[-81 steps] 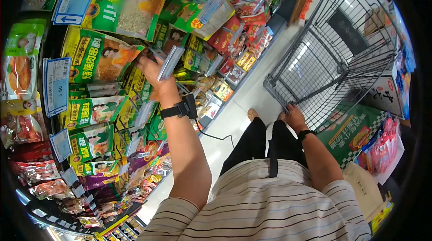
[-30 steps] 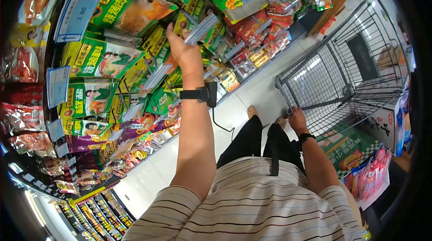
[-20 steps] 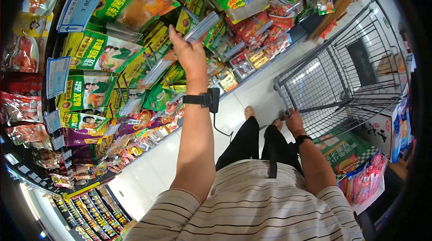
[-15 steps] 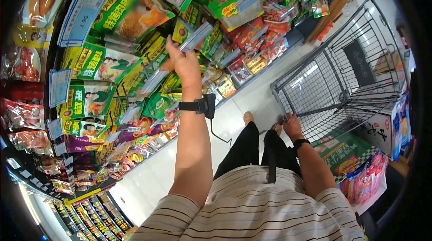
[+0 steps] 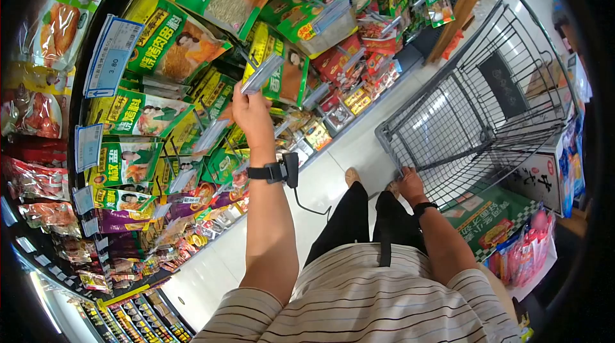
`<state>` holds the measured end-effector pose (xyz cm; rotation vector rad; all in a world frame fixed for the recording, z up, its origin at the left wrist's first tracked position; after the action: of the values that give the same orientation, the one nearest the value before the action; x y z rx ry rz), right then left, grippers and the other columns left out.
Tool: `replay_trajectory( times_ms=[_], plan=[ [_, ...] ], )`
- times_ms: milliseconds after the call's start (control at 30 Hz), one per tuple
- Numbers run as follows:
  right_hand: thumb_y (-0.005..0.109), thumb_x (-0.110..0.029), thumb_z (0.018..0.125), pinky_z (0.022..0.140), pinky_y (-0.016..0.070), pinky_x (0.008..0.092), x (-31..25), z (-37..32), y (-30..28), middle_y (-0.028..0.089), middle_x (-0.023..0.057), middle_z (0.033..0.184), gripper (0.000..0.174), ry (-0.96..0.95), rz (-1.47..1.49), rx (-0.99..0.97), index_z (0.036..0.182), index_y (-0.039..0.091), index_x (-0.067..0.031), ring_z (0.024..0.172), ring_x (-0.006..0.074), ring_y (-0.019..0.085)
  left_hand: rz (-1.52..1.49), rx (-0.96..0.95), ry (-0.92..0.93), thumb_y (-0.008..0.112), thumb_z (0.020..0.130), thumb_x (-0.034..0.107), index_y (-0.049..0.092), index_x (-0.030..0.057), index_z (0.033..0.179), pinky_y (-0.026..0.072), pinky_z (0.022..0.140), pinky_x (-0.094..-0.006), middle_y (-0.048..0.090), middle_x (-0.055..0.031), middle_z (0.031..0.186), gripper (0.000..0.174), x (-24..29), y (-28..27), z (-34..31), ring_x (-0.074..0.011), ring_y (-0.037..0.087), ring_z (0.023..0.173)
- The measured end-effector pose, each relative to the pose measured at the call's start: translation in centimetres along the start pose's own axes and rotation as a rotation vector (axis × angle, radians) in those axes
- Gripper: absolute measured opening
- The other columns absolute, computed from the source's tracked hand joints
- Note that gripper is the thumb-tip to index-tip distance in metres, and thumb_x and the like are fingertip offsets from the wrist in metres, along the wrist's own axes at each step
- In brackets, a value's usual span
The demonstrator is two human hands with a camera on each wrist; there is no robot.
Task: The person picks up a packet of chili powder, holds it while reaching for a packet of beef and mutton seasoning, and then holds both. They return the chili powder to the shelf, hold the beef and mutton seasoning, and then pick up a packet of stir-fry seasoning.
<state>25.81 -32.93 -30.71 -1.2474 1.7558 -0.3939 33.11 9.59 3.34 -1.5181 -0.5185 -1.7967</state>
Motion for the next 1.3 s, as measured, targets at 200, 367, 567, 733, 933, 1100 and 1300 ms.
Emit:
replay_trajectory(
  times_ms=[200, 367, 567, 733, 933, 1100, 1300],
  plan=[
    [0.062, -0.019, 0.085, 0.095, 0.0525, 0.0495, 0.0, -0.1, 0.3, 0.055, 0.0269, 0.126, 0.047, -0.021, 0.030, -0.022, 0.128, 0.057, -0.0025, 0.111, 0.0460, 0.061, 0.037, -0.038, -0.047, 0.057, 0.103, 0.025, 0.063, 0.0049, 0.105, 0.0414, 0.052, -0.0204, 0.062, 0.0015, 0.080, 0.021, 0.3, -1.2, -1.8, -0.0039, 0.052, 0.059],
    [0.060, -0.021, 0.086, 0.096, 0.0518, 0.0498, 0.1, -0.2, 0.4, 0.054, 0.0285, 0.128, 0.050, -0.037, 0.008, -0.072, 0.132, 0.054, -0.0015, 0.111, 0.0477, 0.060, 0.025, -0.113, -0.008, 0.059, 0.103, 0.027, 0.064, 0.0059, 0.102, 0.0410, 0.053, -0.0201, 0.064, 0.0023, 0.083, 0.021, 1.4, -0.7, -2.4, -0.0027, 0.053, 0.061],
    [0.060, -0.024, 0.085, 0.098, 0.0500, 0.0510, 0.5, -0.6, 0.2, 0.056, 0.0299, 0.126, 0.052, -0.045, 0.026, -0.067, 0.131, 0.054, 0.0001, 0.114, 0.0481, 0.058, -0.001, -0.140, -0.025, 0.059, 0.104, 0.027, 0.068, 0.0039, 0.100, 0.0365, 0.063, -0.0193, 0.060, 0.0068, 0.083, 0.025, 1.7, 0.1, -3.9, -0.0003, 0.043, 0.068],
    [0.063, -0.028, 0.084, 0.098, 0.0492, 0.0510, 0.1, -0.9, -0.4, 0.057, 0.0300, 0.121, 0.054, -0.083, 0.060, -0.052, 0.128, 0.056, 0.0013, 0.113, 0.0480, 0.058, -0.033, -0.247, -0.090, 0.059, 0.103, 0.027, 0.068, 0.0027, 0.101, 0.0387, 0.067, -0.0195, 0.063, 0.0051, 0.086, 0.026, 0.2, 0.8, -4.3, -0.0016, 0.048, 0.074],
    [0.068, -0.031, 0.083, 0.094, 0.0497, 0.0502, -2.9, -2.2, -5.5, 0.060, 0.0294, 0.114, 0.056, -0.174, 0.072, 0.058, 0.126, 0.056, 0.0028, 0.109, 0.0478, 0.058, -0.081, -0.348, -0.201, 0.060, 0.103, 0.028, 0.065, 0.0011, 0.110, 0.0474, 0.081, -0.0229, 0.070, -0.0021, 0.102, 0.029, -1.0, 1.8, -6.9, -0.0061, 0.060, 0.089],
    [0.067, -0.040, 0.092, 0.105, 0.0435, 0.0394, -11.8, -3.8, -14.5, 0.056, 0.0252, 0.133, 0.064, -0.337, 0.592, 0.047, 0.136, 0.051, 0.0043, 0.125, 0.0353, 0.055, -0.278, -0.354, -0.361, 0.059, 0.103, 0.025, 0.065, 0.0011, 0.112, 0.0506, 0.081, -0.0236, 0.071, -0.0041, 0.103, 0.027, 1.3, 3.0, -9.8, -0.0069, 0.063, 0.089],
    [0.052, -0.038, 0.104, 0.114, 0.0329, 0.0342, -20.7, -5.9, -20.0, 0.055, 0.0109, 0.140, 0.058, -0.445, 1.089, -0.210, 0.144, 0.046, 0.0029, 0.131, 0.0202, 0.049, -0.389, -0.450, -0.521, 0.060, 0.102, 0.024, 0.064, 0.0015, 0.114, 0.0527, 0.079, -0.0243, 0.070, -0.0040, 0.102, 0.025, 1.7, 5.6, -13.0, -0.0088, 0.065, 0.088]
  ],
)
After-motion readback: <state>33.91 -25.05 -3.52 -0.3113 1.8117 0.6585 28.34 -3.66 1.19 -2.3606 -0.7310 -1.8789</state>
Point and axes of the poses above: each hand's wrist, its own z-axis towards the middle knuckle, its own y-axis out of the palm, x = y × z, the point moved 9 cm from there along z, towards the middle knuckle
